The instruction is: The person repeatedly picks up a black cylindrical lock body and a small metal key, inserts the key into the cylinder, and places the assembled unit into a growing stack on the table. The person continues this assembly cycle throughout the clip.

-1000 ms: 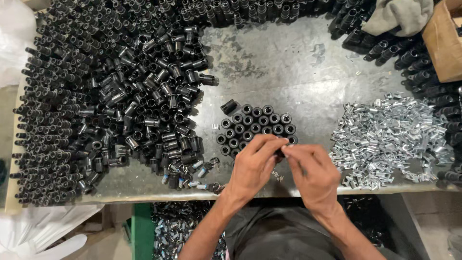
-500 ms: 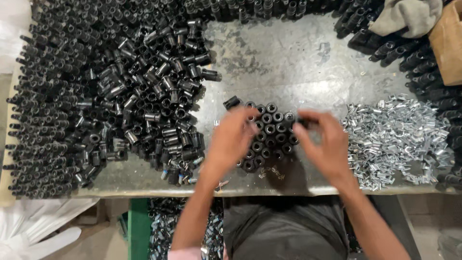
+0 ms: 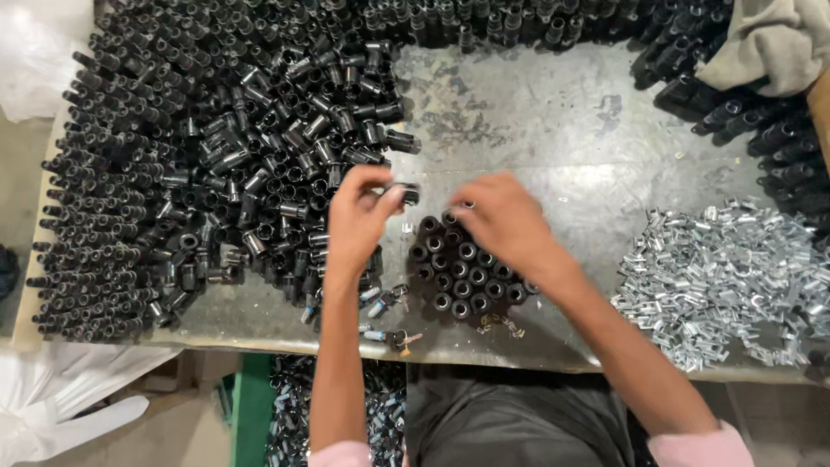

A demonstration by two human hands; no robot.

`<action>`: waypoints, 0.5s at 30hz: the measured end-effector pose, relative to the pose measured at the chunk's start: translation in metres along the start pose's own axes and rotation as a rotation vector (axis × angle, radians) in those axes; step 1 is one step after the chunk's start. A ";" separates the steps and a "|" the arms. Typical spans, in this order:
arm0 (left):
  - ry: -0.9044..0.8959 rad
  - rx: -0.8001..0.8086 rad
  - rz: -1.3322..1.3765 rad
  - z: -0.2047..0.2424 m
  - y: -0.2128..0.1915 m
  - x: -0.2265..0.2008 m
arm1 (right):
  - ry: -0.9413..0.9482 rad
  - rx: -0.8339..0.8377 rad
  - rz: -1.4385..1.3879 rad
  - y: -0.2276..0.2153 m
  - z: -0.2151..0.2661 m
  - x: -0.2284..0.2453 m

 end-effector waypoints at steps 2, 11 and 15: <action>-0.095 -0.021 0.301 0.035 -0.017 -0.001 | 0.012 0.189 0.051 0.059 -0.027 0.003; -0.063 -0.188 0.041 0.131 -0.010 0.012 | -0.050 0.441 0.444 0.180 -0.059 0.000; -0.014 -0.355 -0.125 0.136 -0.009 0.015 | -0.043 0.281 -0.025 0.152 -0.053 -0.005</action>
Point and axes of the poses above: each hand's wrist, its own z-axis away from the middle knuckle, its own y-axis out of the palm, x = y × z, the point moved 9 cm from there along -z, towards the middle knuckle, and after that the axes turned 12 degrees about -y, right-handed, at the moved point
